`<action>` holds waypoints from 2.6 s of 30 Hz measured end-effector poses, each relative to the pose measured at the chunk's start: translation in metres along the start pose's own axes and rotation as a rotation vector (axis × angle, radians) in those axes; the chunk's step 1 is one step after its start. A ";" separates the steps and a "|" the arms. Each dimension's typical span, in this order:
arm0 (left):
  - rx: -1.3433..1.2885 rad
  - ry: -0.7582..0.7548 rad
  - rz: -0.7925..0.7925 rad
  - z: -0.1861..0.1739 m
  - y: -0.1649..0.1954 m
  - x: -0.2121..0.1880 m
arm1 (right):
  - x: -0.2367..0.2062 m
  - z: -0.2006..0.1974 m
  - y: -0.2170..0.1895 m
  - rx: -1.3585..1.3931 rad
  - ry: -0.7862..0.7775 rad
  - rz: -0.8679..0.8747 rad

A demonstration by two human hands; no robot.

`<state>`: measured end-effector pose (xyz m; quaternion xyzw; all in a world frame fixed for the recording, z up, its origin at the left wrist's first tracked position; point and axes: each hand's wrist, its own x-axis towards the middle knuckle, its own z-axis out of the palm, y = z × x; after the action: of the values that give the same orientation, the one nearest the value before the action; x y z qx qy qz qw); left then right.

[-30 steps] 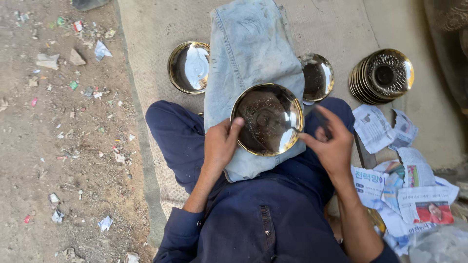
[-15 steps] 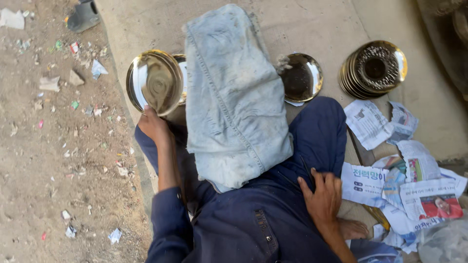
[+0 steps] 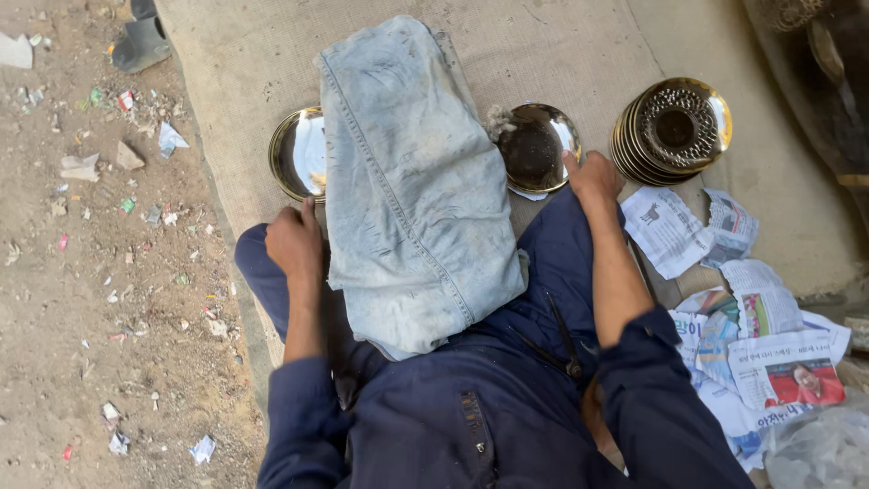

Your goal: The person sits cross-legged on the ground with a brass plate resting on a cloth pad on their lap and repeatedly works the plate's inner surface with a small hand tool. They occasionally reposition the plate, set it down beside a stack of finished plates, and pick up another plate to continue the same tooling work.

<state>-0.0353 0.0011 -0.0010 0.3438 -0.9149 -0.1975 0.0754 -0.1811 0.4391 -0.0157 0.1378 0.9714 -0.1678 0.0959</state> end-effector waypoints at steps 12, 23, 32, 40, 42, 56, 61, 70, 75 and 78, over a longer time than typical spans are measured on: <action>-0.178 0.230 0.373 -0.016 -0.060 -0.088 | 0.015 0.014 0.008 0.270 0.211 0.130; -0.165 0.322 0.387 -0.033 -0.057 -0.093 | -0.042 -0.056 0.015 0.553 1.052 -0.468; -0.718 0.133 0.201 -0.077 0.018 -0.111 | -0.114 -0.063 -0.045 1.054 0.271 -0.402; -0.495 0.023 0.520 -0.078 0.067 -0.111 | -0.168 -0.023 -0.078 1.015 0.110 -0.413; -0.355 -0.003 0.566 -0.076 0.065 -0.110 | -0.179 -0.034 -0.048 0.986 0.162 -0.292; -0.583 -1.029 1.007 -0.115 0.089 -0.152 | -0.306 0.032 0.076 0.119 0.013 0.067; -0.874 -0.514 0.704 -0.127 0.079 -0.131 | -0.286 0.002 0.058 0.328 -0.020 0.089; -0.387 -0.114 0.515 -0.080 0.071 -0.092 | -0.250 -0.102 -0.053 0.697 0.040 -0.148; -0.305 -0.089 0.473 -0.066 0.084 -0.101 | -0.253 -0.116 -0.123 0.458 -0.065 -0.381; -0.310 -0.055 0.466 -0.067 0.083 -0.100 | -0.256 -0.116 -0.150 0.162 0.025 -0.560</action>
<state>0.0084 0.1031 0.0938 0.1031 -0.9298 -0.3219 0.1455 -0.0014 0.2836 0.1965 -0.1264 0.9562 -0.2631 0.0228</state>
